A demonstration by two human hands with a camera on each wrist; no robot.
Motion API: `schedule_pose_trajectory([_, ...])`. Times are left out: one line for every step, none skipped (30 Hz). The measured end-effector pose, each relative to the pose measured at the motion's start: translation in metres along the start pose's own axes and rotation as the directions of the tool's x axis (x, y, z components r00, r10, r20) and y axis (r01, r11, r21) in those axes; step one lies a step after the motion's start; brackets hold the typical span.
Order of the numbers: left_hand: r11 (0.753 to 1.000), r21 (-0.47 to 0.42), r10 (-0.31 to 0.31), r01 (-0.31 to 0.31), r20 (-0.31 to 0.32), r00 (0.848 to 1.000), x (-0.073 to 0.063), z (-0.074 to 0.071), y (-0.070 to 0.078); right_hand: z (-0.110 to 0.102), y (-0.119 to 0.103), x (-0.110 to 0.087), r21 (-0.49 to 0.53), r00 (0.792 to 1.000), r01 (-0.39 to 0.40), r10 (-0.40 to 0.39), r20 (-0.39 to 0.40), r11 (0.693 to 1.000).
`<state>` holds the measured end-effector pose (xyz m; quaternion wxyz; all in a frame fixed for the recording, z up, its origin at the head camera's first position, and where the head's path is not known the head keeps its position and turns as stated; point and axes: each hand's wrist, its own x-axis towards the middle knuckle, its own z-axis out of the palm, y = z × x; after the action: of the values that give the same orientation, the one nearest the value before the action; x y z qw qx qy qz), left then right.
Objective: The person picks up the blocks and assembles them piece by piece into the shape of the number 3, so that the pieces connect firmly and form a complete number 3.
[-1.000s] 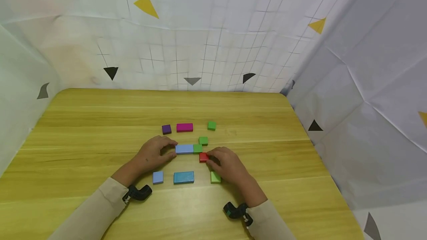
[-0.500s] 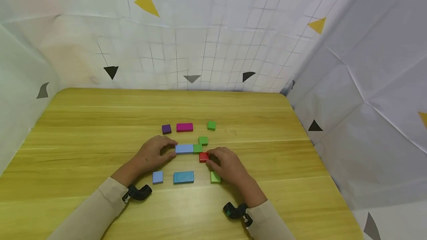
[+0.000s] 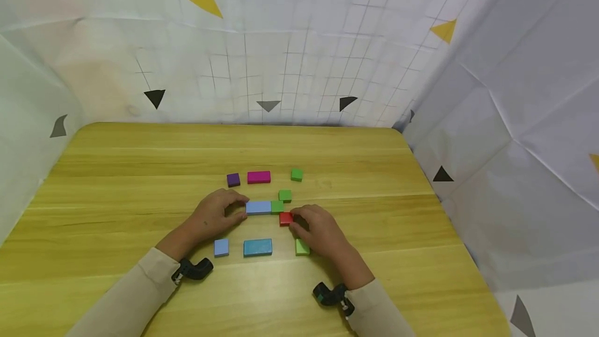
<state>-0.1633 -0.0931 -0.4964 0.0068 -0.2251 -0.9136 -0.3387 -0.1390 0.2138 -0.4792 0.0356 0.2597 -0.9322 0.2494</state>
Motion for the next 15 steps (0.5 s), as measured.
schedule_pose_trajectory([1.000, 0.000, 0.003, -0.003, -0.002, 1.000, -0.0001, 0.0000, -0.0001, -0.0002, 0.0000, 0.0001, 0.000, 1.000, 0.002, -0.002, 0.001, 1.000])
schedule_pose_trajectory([1.000, 0.002, 0.003, -0.003, -0.002, 1.000, -0.0001, 0.0001, -0.0002, -0.0004, 0.0001, 0.0003, 0.001, 1.000, 0.003, -0.003, 0.002, 1.000])
schedule_pose_trajectory([1.000, 0.002, 0.004, -0.004, -0.003, 1.000, -0.0001, 0.0002, -0.0002, -0.0005, 0.0002, 0.0003, 0.000, 1.000, 0.005, -0.005, 0.003, 1.000])
schedule_pose_trajectory([1.000, 0.004, 0.004, -0.004, -0.003, 1.000, -0.0002, 0.0003, -0.0003, -0.0004, 0.0005, 0.0004, -0.002, 1.000, 0.006, -0.006, 0.004, 1.000])
schedule_pose_trajectory([1.000, 0.005, 0.004, -0.004, -0.003, 1.000, -0.0002, 0.0003, -0.0003, -0.0003, 0.0009, 0.0004, -0.003, 1.000, 0.009, -0.009, 0.003, 1.000])
schedule_pose_trajectory([1.000, 0.005, 0.004, -0.004, -0.003, 1.000, -0.0002, 0.0002, -0.0002, -0.0001, 0.0013, 0.0004, -0.005, 1.000, 0.011, -0.011, 0.003, 1.000])
schedule_pose_trajectory([1.000, 0.004, 0.006, -0.006, -0.004, 1.000, -0.0003, 0.0001, -0.0001, 0.0001, 0.0017, 0.0003, -0.007, 1.000, 0.013, -0.013, 0.003, 1.000])
schedule_pose_trajectory([1.000, 0.003, 0.002, -0.002, -0.004, 1.000, -0.0003, 0.0001, 0.0000, 0.0002, 0.0021, 0.0001, -0.008, 1.000, 0.015, -0.015, 0.003, 1.000])
schedule_pose_trajectory([1.000, 0.000, 0.002, -0.002, -0.004, 1.000, -0.0003, 0.0000, 0.0003, 0.0002, 0.0024, -0.0001, -0.010, 1.000, 0.017, -0.017, 0.002, 1.000])
schedule_pose_trajectory([1.000, -0.002, 0.001, -0.001, -0.005, 1.000, -0.0004, -0.0001, 0.0005, 0.0003, 0.0028, -0.0004, -0.011, 1.000, 0.017, -0.017, 0.003, 1.000])
schedule_pose_trajectory([1.000, -0.005, 0.000, 0.000, -0.004, 1.000, -0.0004, 0.0000, 0.0006, 0.0005, 0.0032, -0.0007, -0.013, 1.000, 0.017, -0.017, 0.003, 1.000])
schedule_pose_trajectory([1.000, -0.008, 0.000, 0.000, -0.004, 1.000, -0.0006, 0.0000, 0.0008, 0.0006, 0.0037, -0.0011, -0.016, 1.000, 0.015, -0.015, 0.004, 1.000])
schedule_pose_trajectory([1.000, -0.009, -0.001, 0.001, -0.004, 1.000, -0.0006, 0.0003, 0.0008, 0.0007, 0.0041, -0.0014, -0.017, 1.000, 0.013, -0.013, 0.004, 1.000])
schedule_pose_trajectory([1.000, -0.011, -0.004, 0.004, -0.003, 1.000, -0.0006, 0.0007, 0.0007, 0.0007, 0.0045, -0.0017, -0.019, 1.000, 0.011, -0.011, 0.006, 1.000])
schedule_pose_trajectory([1.000, -0.014, -0.003, 0.003, -0.003, 1.000, -0.0007, 0.0010, 0.0008, 0.0008, 0.0048, -0.0021, -0.019, 1.000, 0.008, -0.007, 0.007, 1.000])
